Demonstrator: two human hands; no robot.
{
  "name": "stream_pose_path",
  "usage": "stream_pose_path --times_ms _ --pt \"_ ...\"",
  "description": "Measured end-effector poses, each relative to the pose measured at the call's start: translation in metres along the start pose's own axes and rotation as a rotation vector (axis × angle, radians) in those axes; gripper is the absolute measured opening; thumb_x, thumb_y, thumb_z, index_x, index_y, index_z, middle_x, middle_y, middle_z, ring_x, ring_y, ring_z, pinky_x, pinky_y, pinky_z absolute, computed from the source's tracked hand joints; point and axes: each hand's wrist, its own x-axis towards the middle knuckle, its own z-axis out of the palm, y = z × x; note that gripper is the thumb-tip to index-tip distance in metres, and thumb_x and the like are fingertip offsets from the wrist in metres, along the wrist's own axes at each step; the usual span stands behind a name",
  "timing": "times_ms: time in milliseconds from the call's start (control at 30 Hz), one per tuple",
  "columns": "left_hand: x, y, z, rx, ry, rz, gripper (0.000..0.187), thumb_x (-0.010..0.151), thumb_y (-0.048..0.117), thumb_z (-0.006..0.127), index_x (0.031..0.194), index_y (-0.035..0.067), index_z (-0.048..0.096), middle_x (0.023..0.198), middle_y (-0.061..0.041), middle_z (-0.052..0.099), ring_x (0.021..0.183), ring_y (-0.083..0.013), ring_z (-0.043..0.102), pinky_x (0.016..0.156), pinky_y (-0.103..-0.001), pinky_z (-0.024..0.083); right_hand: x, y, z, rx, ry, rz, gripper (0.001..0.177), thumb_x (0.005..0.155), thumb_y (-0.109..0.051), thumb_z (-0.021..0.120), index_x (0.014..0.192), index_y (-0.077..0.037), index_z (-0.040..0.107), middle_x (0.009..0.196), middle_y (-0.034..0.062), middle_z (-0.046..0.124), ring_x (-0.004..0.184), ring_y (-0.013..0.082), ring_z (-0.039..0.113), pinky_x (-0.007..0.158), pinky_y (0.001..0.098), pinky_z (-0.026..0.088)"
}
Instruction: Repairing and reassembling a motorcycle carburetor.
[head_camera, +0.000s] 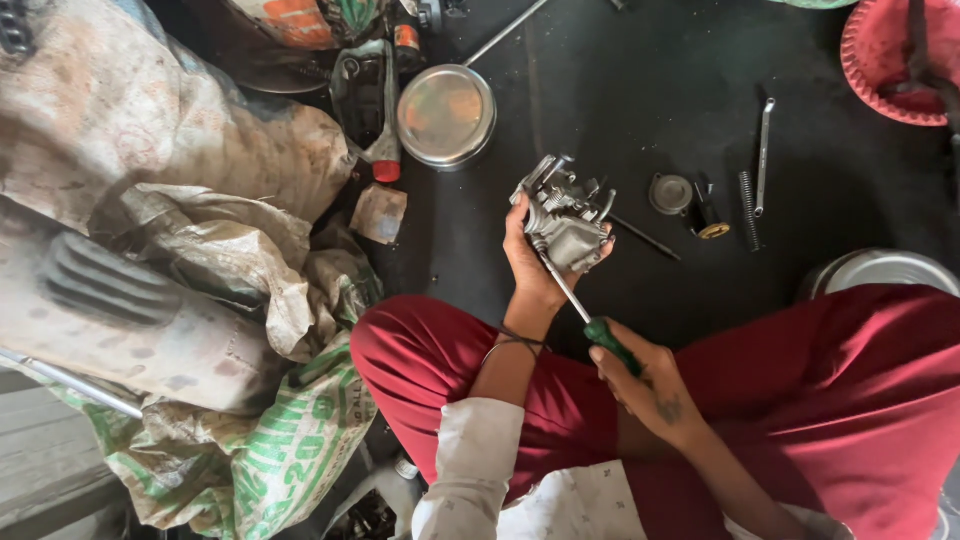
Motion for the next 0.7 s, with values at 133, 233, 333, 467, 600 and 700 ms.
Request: stream_pose_path --times_ms 133,233,333,467,600,700 --pt "0.001 0.000 -0.004 -0.009 -0.002 0.021 0.065 0.095 0.063 0.059 0.131 0.009 0.062 0.118 -0.014 0.071 0.093 -0.0367 0.072 0.078 -0.053 0.061 0.001 0.002 0.001 0.107 -0.017 0.041 0.045 0.096 -0.021 0.062 0.139 -0.007 0.060 0.067 -0.0001 0.058 0.048 0.0039 0.049 0.039 0.0223 0.041" --pt "0.000 0.001 -0.002 -0.003 0.015 0.024 0.066 0.095 0.065 0.057 0.130 0.009 0.062 0.116 -0.014 0.072 0.092 -0.0364 0.073 0.076 -0.053 0.061 0.002 0.006 0.001 0.185 -0.088 -0.003 0.044 0.099 -0.022 0.059 0.139 -0.005 0.060 0.070 -0.0002 0.057 0.050 0.0031 0.048 0.040 0.0216 0.041" --pt "0.003 -0.001 -0.005 0.018 0.042 0.041 0.065 0.096 0.065 0.055 0.128 0.009 0.063 0.113 -0.014 0.073 0.091 -0.0359 0.073 0.074 -0.052 0.062 0.003 0.013 -0.001 0.216 -0.076 -0.012 0.045 0.098 -0.021 0.059 0.140 -0.006 0.059 0.071 0.0007 0.057 0.049 0.0031 0.048 0.039 0.0211 0.041" --pt "0.010 -0.003 -0.016 0.126 0.057 0.143 0.063 0.099 0.062 0.056 0.125 0.004 0.062 0.108 -0.016 0.072 0.091 -0.0359 0.072 0.074 -0.051 0.062 0.008 0.019 -0.009 0.638 -0.211 0.199 0.040 0.100 -0.021 0.057 0.132 0.004 0.059 0.076 0.0046 0.059 0.048 0.0058 0.048 0.037 0.0214 0.038" --pt "0.015 -0.003 -0.025 0.226 0.022 0.209 0.066 0.101 0.061 0.055 0.126 0.000 0.061 0.108 -0.019 0.071 0.093 -0.0368 0.073 0.079 -0.052 0.063 0.010 0.016 -0.014 1.116 -0.416 0.304 0.046 0.105 -0.026 0.054 0.139 0.005 0.055 0.079 0.0036 0.056 0.049 0.0044 0.047 0.037 0.0191 0.037" --pt "0.020 -0.003 -0.032 0.234 0.070 0.221 0.063 0.099 0.058 0.055 0.128 0.002 0.060 0.110 -0.018 0.070 0.094 -0.0355 0.072 0.082 -0.055 0.063 0.009 0.011 -0.011 1.110 -0.393 0.294 0.046 0.104 -0.026 0.053 0.137 0.006 0.056 0.077 0.0021 0.055 0.049 0.0031 0.046 0.035 0.0174 0.035"
